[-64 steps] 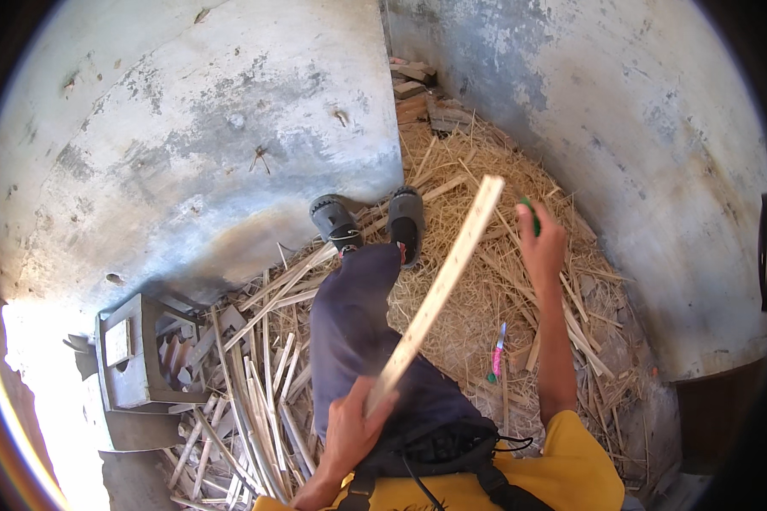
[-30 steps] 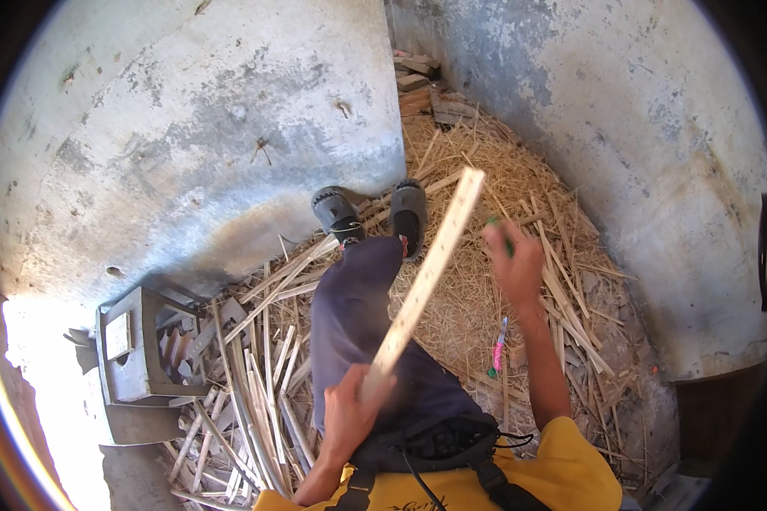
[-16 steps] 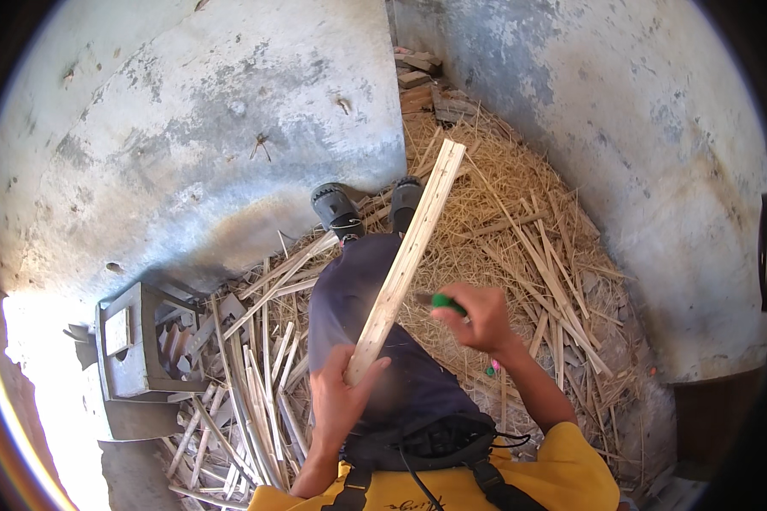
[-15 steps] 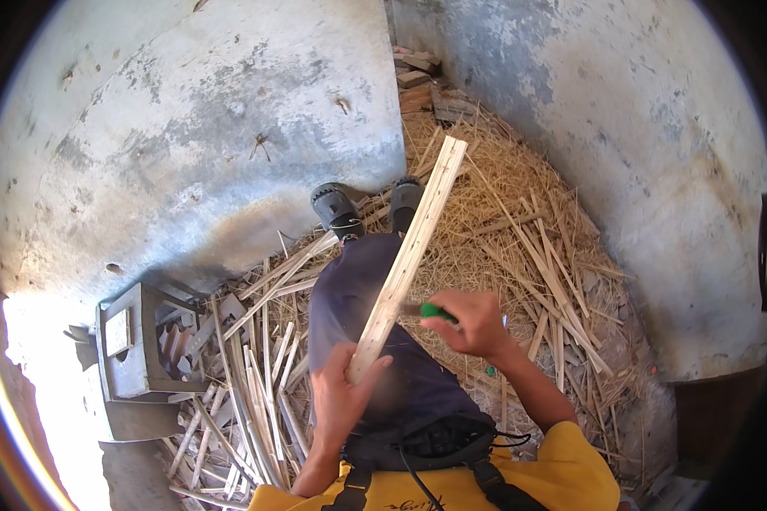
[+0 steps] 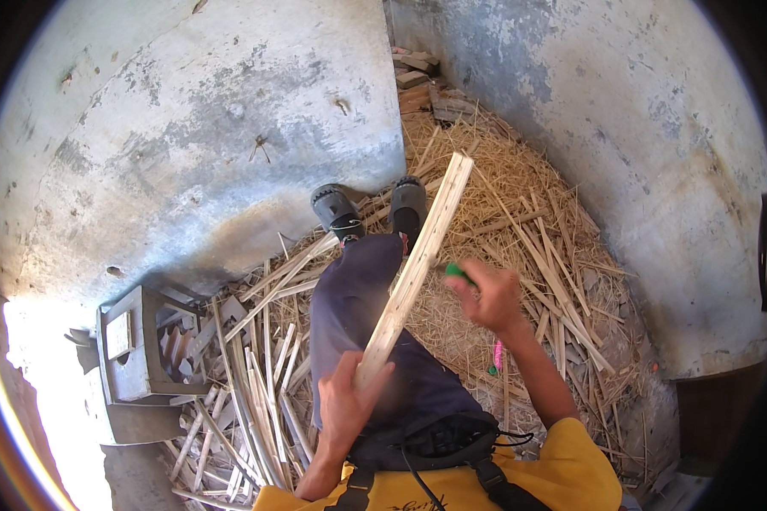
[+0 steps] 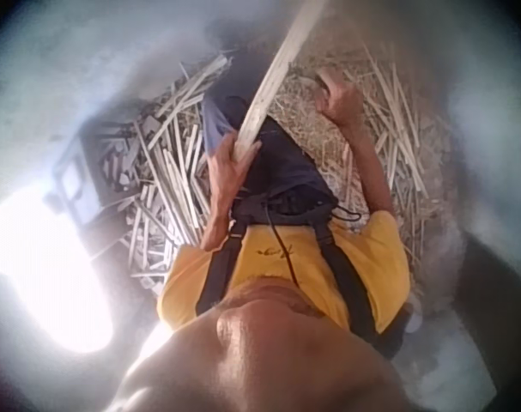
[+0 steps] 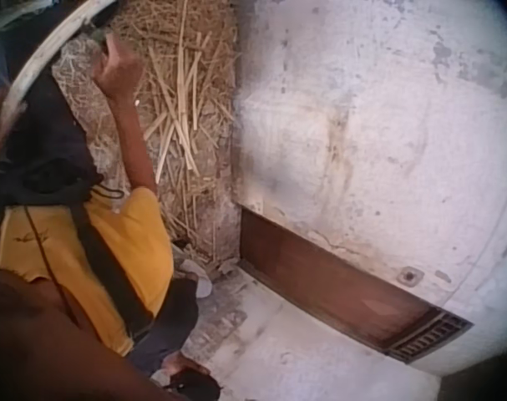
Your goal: The person whittles a long thin piece of wood using a green utility knife, shaving off small pieces while sitting among wood debris.
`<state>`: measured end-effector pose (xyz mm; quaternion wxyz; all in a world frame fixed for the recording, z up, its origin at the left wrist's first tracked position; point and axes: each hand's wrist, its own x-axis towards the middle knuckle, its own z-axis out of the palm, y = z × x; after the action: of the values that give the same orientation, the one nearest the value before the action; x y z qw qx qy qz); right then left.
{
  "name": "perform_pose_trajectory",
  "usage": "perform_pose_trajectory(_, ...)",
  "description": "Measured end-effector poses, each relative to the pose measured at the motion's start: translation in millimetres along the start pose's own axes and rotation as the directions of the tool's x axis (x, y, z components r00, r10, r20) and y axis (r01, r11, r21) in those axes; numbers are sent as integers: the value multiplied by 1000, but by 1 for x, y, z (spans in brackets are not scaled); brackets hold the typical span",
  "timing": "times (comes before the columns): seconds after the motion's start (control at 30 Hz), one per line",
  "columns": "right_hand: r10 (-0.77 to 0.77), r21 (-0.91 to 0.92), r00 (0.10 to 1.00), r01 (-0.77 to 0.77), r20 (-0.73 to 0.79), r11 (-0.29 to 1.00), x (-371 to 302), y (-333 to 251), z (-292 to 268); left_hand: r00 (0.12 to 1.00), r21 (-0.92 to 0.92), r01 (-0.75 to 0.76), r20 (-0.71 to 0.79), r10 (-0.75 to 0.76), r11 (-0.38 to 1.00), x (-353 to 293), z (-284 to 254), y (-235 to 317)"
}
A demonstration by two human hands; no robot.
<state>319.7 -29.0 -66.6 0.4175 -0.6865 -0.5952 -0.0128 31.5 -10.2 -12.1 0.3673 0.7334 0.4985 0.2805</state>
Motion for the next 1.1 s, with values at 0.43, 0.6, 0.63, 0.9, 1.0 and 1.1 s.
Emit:
perform_pose_trajectory(0.43, 188, 359, 975, -136, -115, 923, 12, 35, -13, 994, 37, 70, 86, -73, 997, 1, -7, -11)
perform_pose_trajectory(0.6, -157, 258, 987, 141, 42, 956, -6, -34, -2, 978, -108, 120, 187, -98, 987, 10, 1, -11)
perform_pose_trajectory(0.63, -205, 259, 977, 184, 57, 948, -8, -42, -1, 979, -117, 94, 190, -70, 989, 11, 2, -9)
perform_pose_trajectory(0.9, -245, 167, 964, 226, 102, 960, -11, -57, 0, 980, -80, -145, 126, 154, 986, 8, 3, -12)
perform_pose_trajectory(1.0, -278, 128, 956, 265, 96, 956, -5, -53, -1, 973, -40, -203, 105, 206, 978, 7, 2, -10)
perform_pose_trajectory(1.1, -275, 84, 959, 269, 67, 959, -4, -50, 1, 987, -15, -80, 135, 81, 997, 7, -3, -4)
